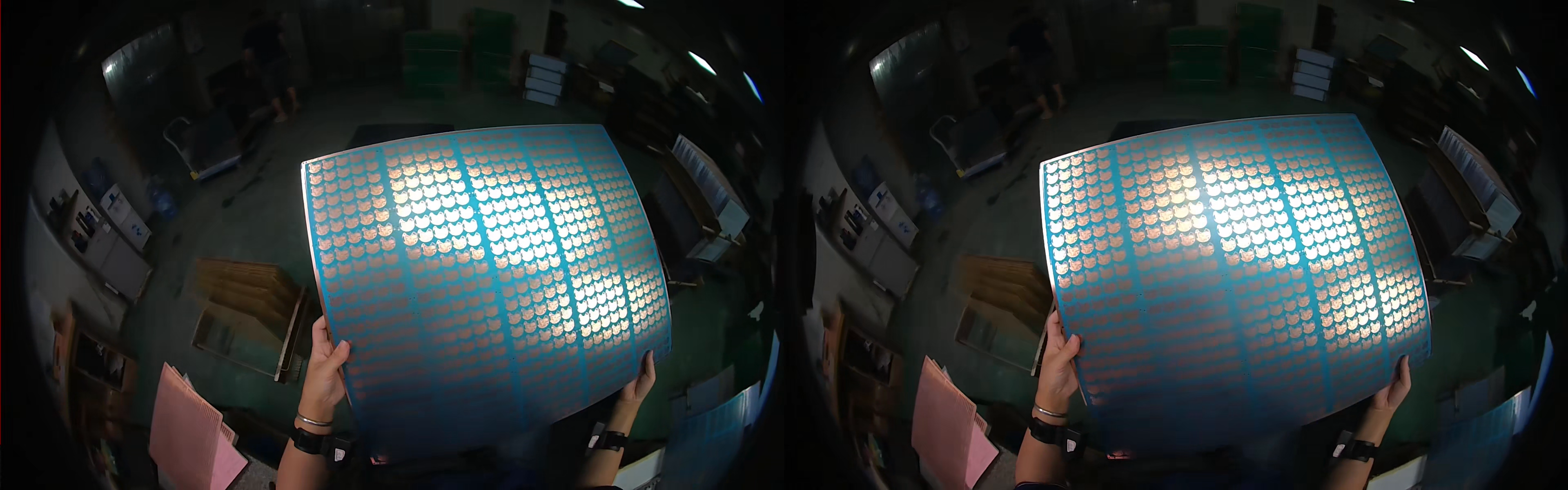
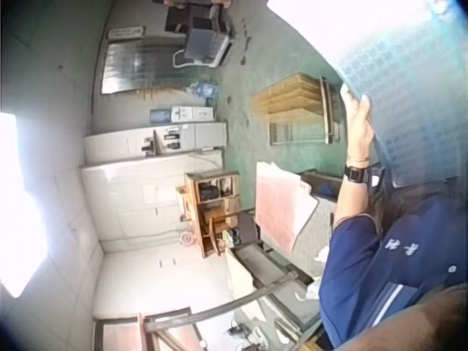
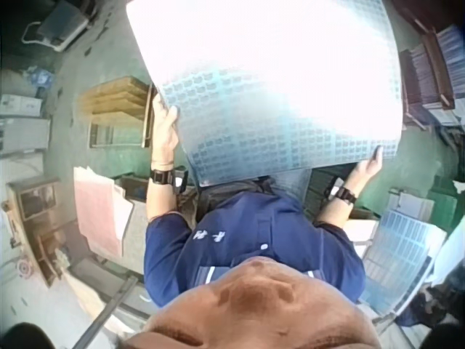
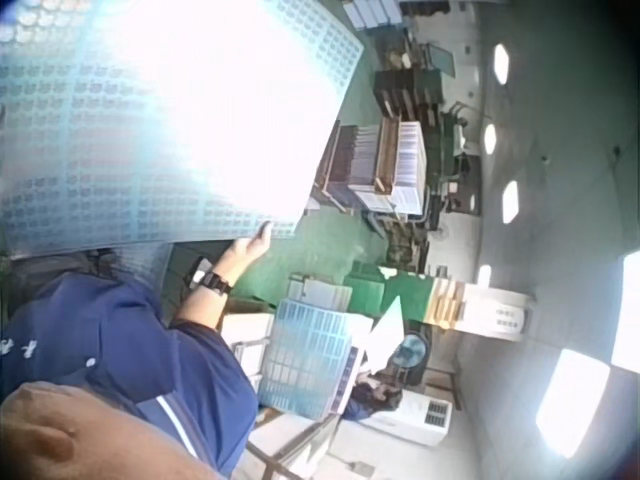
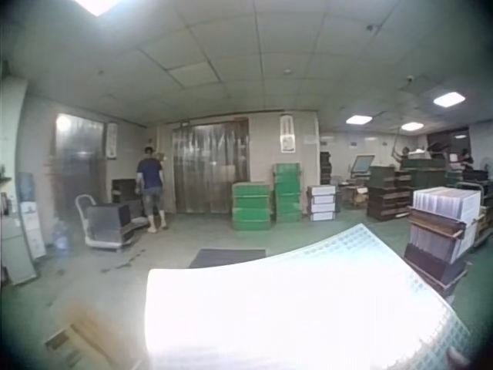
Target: Inspecting and placing metal mesh sheets onto a drying or storage rack in a fabrication facility.
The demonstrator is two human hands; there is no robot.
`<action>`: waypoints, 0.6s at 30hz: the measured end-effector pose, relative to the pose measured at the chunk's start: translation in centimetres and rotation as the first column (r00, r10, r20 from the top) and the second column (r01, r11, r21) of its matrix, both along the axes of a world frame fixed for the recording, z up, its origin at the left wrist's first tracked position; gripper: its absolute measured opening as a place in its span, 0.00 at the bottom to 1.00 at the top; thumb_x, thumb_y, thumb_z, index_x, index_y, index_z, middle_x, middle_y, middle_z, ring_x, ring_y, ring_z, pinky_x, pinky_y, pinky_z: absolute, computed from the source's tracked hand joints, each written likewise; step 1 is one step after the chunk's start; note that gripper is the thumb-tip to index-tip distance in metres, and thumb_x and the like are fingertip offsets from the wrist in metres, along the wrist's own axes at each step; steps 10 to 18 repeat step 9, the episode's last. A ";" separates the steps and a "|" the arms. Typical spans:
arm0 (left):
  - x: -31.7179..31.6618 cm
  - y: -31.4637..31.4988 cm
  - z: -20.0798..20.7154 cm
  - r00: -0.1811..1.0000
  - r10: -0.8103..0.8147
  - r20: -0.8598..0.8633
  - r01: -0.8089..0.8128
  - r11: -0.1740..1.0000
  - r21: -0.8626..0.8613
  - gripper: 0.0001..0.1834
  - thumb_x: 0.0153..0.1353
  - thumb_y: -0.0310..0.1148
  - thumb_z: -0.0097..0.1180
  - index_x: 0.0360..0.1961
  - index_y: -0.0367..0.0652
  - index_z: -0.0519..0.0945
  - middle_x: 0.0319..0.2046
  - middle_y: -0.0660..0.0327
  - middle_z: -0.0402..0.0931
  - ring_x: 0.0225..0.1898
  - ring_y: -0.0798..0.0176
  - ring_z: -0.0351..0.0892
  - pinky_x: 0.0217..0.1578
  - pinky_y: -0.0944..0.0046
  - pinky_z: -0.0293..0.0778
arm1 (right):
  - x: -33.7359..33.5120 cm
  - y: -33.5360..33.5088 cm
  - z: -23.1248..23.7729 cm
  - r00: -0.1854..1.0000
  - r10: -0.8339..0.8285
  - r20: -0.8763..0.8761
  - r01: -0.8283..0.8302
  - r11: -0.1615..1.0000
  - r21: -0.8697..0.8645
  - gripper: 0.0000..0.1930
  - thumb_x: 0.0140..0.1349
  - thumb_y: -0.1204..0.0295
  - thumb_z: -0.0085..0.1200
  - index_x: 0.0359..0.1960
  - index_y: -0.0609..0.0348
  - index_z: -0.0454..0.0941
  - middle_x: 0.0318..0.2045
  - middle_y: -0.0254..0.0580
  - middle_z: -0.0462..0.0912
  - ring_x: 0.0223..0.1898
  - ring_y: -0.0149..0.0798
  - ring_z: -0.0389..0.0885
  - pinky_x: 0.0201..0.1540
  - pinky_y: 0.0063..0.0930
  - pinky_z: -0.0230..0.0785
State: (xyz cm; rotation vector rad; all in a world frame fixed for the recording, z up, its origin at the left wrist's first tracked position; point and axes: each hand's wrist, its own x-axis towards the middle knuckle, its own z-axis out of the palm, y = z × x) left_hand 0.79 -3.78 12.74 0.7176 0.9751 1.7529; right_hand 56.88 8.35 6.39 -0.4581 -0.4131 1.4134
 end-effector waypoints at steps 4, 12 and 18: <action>0.2 0.0 0.2 0.997 0.056 0.051 -0.058 0.997 0.050 0.30 0.59 0.32 0.57 0.60 0.45 0.58 0.52 0.60 0.67 0.53 0.64 0.69 0.53 0.61 0.70 | -0.5 0.2 0.3 0.998 0.047 0.045 -0.052 0.993 0.106 0.20 0.66 0.73 0.44 0.58 0.64 0.64 0.56 0.48 0.71 0.57 0.45 0.68 0.62 0.45 0.57; -1.0 -0.2 -2.4 0.996 0.083 0.026 -0.085 0.992 0.093 0.30 0.61 0.31 0.55 0.62 0.49 0.56 0.59 0.62 0.61 0.59 0.62 0.64 0.58 0.58 0.65 | -1.2 0.1 1.3 0.954 -0.049 0.296 0.006 0.990 0.143 0.29 0.60 0.73 0.53 0.63 0.62 0.57 0.58 0.47 0.67 0.57 0.47 0.67 0.62 0.46 0.57; -1.0 -0.2 -2.4 0.996 0.083 0.026 -0.085 0.992 0.093 0.30 0.61 0.31 0.55 0.62 0.49 0.56 0.59 0.62 0.61 0.59 0.62 0.64 0.58 0.58 0.65 | -1.2 0.1 1.3 0.954 -0.049 0.296 0.006 0.990 0.143 0.29 0.60 0.73 0.53 0.63 0.62 0.57 0.58 0.47 0.67 0.57 0.47 0.67 0.62 0.46 0.57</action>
